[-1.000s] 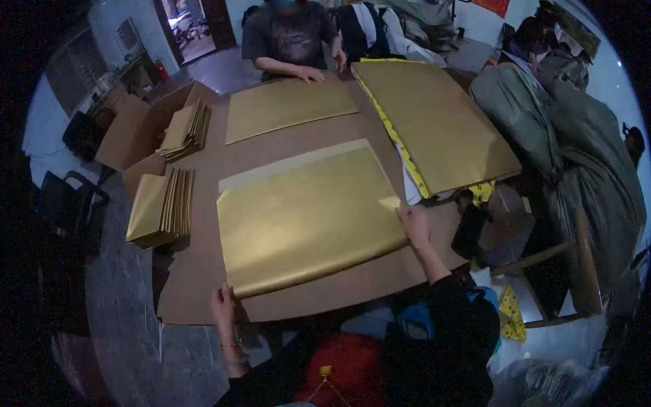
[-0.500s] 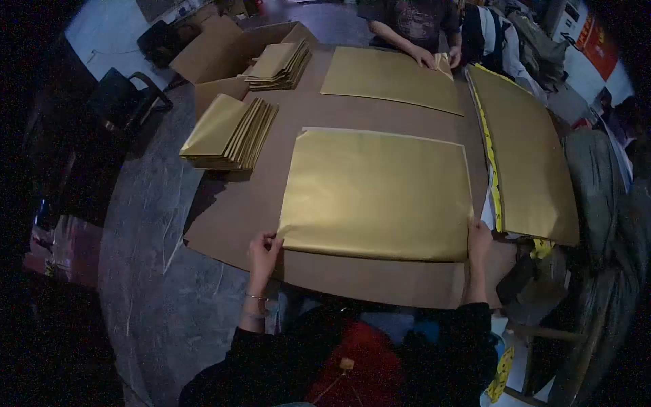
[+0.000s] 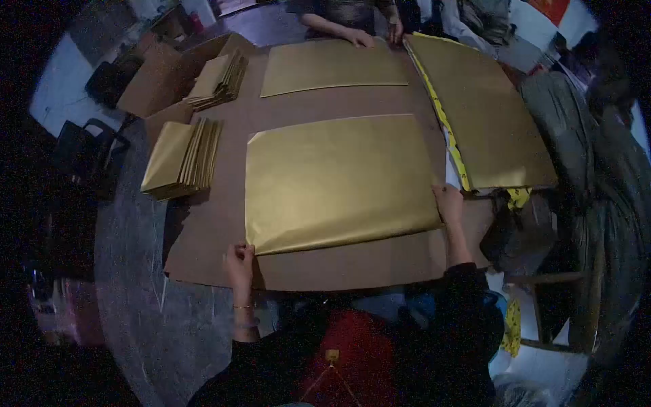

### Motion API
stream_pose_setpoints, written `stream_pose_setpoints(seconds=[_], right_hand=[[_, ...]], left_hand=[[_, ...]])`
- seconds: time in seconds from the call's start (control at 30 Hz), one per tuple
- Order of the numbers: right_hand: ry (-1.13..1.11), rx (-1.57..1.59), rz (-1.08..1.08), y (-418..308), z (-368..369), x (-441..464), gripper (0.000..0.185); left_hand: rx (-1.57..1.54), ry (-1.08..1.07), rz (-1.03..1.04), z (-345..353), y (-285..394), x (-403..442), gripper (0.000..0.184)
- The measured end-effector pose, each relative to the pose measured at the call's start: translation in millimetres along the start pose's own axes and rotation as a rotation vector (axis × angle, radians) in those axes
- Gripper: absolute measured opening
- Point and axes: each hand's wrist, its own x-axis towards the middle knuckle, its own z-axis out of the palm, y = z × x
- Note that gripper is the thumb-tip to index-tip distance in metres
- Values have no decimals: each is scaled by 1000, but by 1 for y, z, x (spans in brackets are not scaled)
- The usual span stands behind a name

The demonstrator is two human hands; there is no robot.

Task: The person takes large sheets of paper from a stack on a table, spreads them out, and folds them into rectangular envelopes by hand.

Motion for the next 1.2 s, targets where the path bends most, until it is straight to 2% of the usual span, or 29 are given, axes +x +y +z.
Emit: stream_pose_setpoints(seconds=[0.07,0.17,0.23,0.33,0.4,0.5,0.7,0.73,0.83,0.9,0.93,1.0,1.03,1.2], right_hand=[[43,8,-54,-18,-3,-9,41],[121,-75,-69,-15,4,-7,37],[127,-43,-25,-18,2,-10,37],[98,-43,-23,-21,1,-9,35],[112,11,-36,-26,-1,-13,35],[72,-31,57,-38,-9,-17,37],[122,-43,-44,-26,0,-12,41],[64,39,5,-26,-2,-11,41],[112,14,4,-28,0,-11,38],[50,54,-9,-28,-3,-12,38],[67,11,-4,-30,-4,-13,37],[124,-112,-71,-24,1,-8,35],[120,-112,-72,-21,3,-7,35],[97,-60,-16,-25,0,-6,41]], left_hand=[[128,78,139,6,-16,3,26],[130,29,98,9,-27,10,30],[100,65,192,12,-28,10,30],[151,57,166,7,-22,11,30],[143,12,58,5,-17,10,23],[93,28,73,9,-25,11,23],[106,36,73,9,-24,12,22],[104,38,73,9,-23,11,22],[23,32,127,5,-12,7,22],[248,34,96,2,-3,5,29],[252,37,90,5,-14,8,29],[34,42,130,18,-42,15,29],[205,50,72,5,-5,5,29],[214,60,94,5,-6,4,29]])
